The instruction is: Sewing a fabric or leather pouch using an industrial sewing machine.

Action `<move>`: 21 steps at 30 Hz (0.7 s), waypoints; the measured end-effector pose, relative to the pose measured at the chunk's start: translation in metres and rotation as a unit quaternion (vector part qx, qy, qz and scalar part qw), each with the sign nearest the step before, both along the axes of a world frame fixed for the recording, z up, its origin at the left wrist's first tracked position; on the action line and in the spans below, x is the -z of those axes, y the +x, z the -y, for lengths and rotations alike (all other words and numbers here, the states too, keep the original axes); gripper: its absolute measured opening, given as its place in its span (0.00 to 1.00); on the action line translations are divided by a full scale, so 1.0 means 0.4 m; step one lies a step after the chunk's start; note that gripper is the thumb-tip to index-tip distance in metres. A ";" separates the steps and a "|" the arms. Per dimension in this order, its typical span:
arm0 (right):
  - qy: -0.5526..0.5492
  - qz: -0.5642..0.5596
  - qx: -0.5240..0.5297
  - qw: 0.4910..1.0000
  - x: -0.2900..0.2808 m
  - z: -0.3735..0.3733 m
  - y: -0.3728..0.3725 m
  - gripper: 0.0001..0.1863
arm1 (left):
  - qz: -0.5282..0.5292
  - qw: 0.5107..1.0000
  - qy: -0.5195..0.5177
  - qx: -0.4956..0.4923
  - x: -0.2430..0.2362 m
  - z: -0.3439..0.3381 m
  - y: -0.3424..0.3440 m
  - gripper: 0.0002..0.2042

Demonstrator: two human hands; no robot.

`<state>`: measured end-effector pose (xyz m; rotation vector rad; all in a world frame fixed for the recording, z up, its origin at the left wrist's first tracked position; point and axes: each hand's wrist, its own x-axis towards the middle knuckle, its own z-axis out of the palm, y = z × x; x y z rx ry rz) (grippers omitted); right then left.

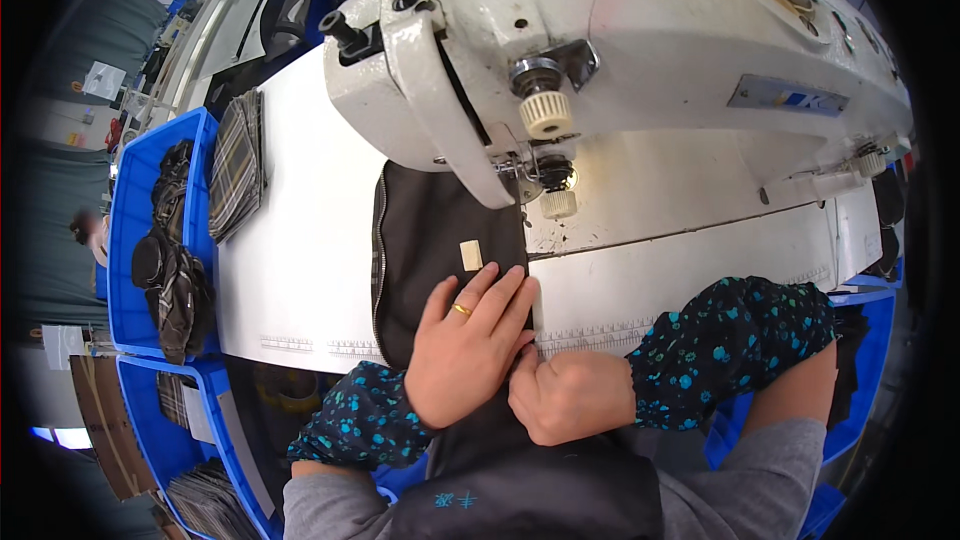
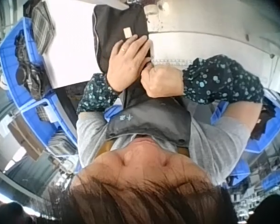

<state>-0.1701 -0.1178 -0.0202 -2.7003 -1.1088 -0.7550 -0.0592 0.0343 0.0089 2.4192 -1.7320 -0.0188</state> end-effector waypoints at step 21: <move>0.030 0.060 0.164 0.984 0.042 0.081 0.148 0.11 | -0.009 0.999 -0.031 0.005 -0.009 0.022 0.109 0.23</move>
